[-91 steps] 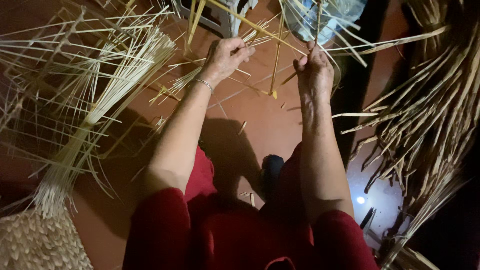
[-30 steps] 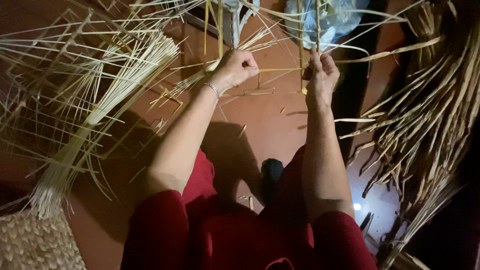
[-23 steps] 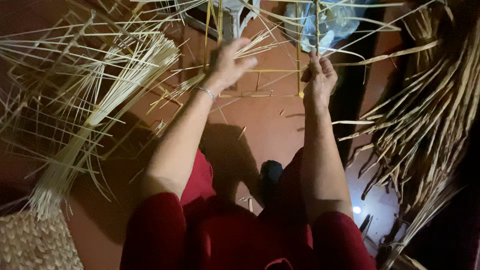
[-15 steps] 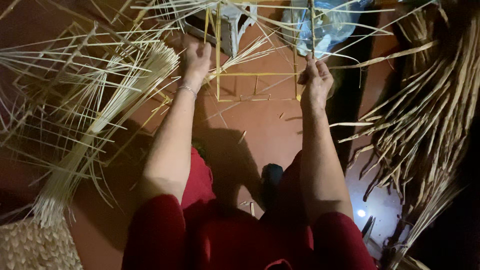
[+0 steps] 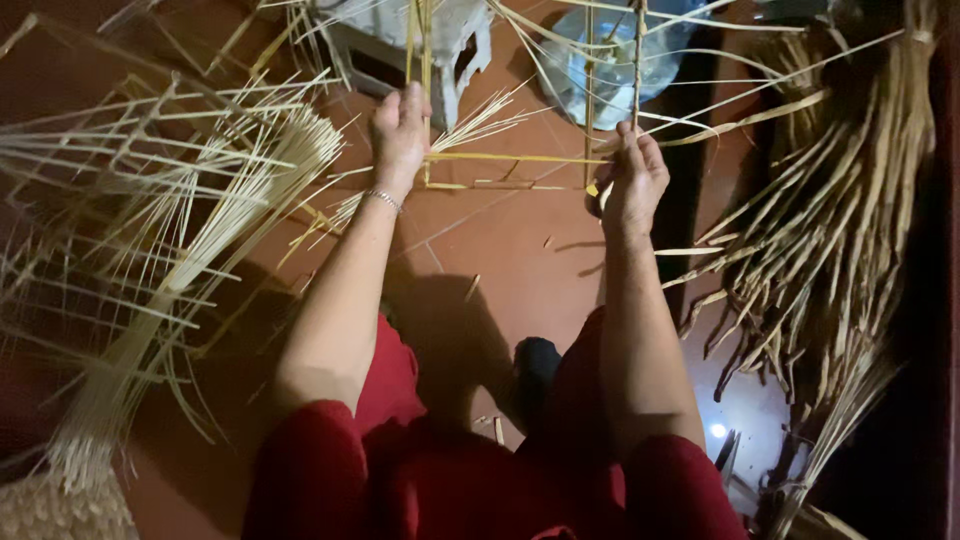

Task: The person sits on the floor and weaves thin palm-leaf strips radially onto a rectangular bamboo frame, folding and threading the strips around the frame bars by hand to build a woven panel. Bundles of dried palm strips and a pair of scissors lie on the floor beside them.

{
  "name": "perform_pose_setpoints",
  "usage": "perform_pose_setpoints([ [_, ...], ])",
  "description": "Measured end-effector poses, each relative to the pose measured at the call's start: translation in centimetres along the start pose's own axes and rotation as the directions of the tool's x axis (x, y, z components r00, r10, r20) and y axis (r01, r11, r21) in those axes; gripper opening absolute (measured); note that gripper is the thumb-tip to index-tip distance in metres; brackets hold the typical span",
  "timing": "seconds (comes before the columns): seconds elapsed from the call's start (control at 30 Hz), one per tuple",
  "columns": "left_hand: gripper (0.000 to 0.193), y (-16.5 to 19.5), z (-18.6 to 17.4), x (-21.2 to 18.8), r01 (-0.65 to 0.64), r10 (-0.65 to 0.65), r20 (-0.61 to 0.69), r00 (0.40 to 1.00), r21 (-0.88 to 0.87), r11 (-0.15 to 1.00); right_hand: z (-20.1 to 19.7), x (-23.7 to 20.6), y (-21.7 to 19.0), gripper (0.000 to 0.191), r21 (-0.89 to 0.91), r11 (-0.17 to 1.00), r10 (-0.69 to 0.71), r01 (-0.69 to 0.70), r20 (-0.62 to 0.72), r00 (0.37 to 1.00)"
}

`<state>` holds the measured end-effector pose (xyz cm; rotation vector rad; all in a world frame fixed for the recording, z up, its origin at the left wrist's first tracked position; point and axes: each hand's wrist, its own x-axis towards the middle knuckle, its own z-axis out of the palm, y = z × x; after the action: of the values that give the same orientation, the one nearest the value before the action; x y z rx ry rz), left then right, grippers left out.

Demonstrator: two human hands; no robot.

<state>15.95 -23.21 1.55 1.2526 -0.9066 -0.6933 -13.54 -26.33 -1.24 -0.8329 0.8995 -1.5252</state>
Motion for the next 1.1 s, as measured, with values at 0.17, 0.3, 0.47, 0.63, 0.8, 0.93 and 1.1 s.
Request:
perform_pose_setpoints([
  [0.17,0.049,0.4,0.6,-0.4,-0.098,0.099,-0.059,0.993,0.034,0.995,-1.4,0.3,0.5,0.019,0.124,0.983,-0.143,0.133,0.074,0.987],
  [0.3,0.048,0.6,0.9,-1.5,-0.107,0.11,-0.057,0.992,0.052,0.993,-2.0,0.2,0.2,0.028,0.028,0.979,-0.201,0.2,0.029,0.979],
  [0.47,0.045,0.6,1.1,-2.6,0.045,-0.046,0.003,0.999,0.094,0.995,-2.5,-0.2,-0.9,0.033,0.081,0.966,-0.238,0.245,-0.084,0.968],
  [0.63,0.04,0.6,0.2,-3.3,-0.132,0.076,0.214,0.974,0.26,0.957,-2.8,-1.1,-2.7,0.03,0.139,0.948,-0.271,0.288,-0.128,0.954],
  [0.8,0.031,1.2,-1.8,-3.6,-0.402,0.287,0.296,0.911,0.488,0.774,-5.2,0.2,-3.5,0.036,0.029,0.941,-0.328,0.338,-0.184,0.927],
  [0.93,0.026,2.2,-3.6,-3.8,-0.229,0.163,0.209,0.964,0.348,0.909,-7.9,1.1,-2.9,0.034,-0.062,0.941,-0.337,0.332,-0.227,0.914],
  [1.1,0.03,3.5,-3.6,-4.1,-0.269,0.225,0.203,0.953,0.226,0.936,-10.6,1.5,-3.4,0.037,-0.094,0.931,-0.365,0.354,-0.162,0.917],
])
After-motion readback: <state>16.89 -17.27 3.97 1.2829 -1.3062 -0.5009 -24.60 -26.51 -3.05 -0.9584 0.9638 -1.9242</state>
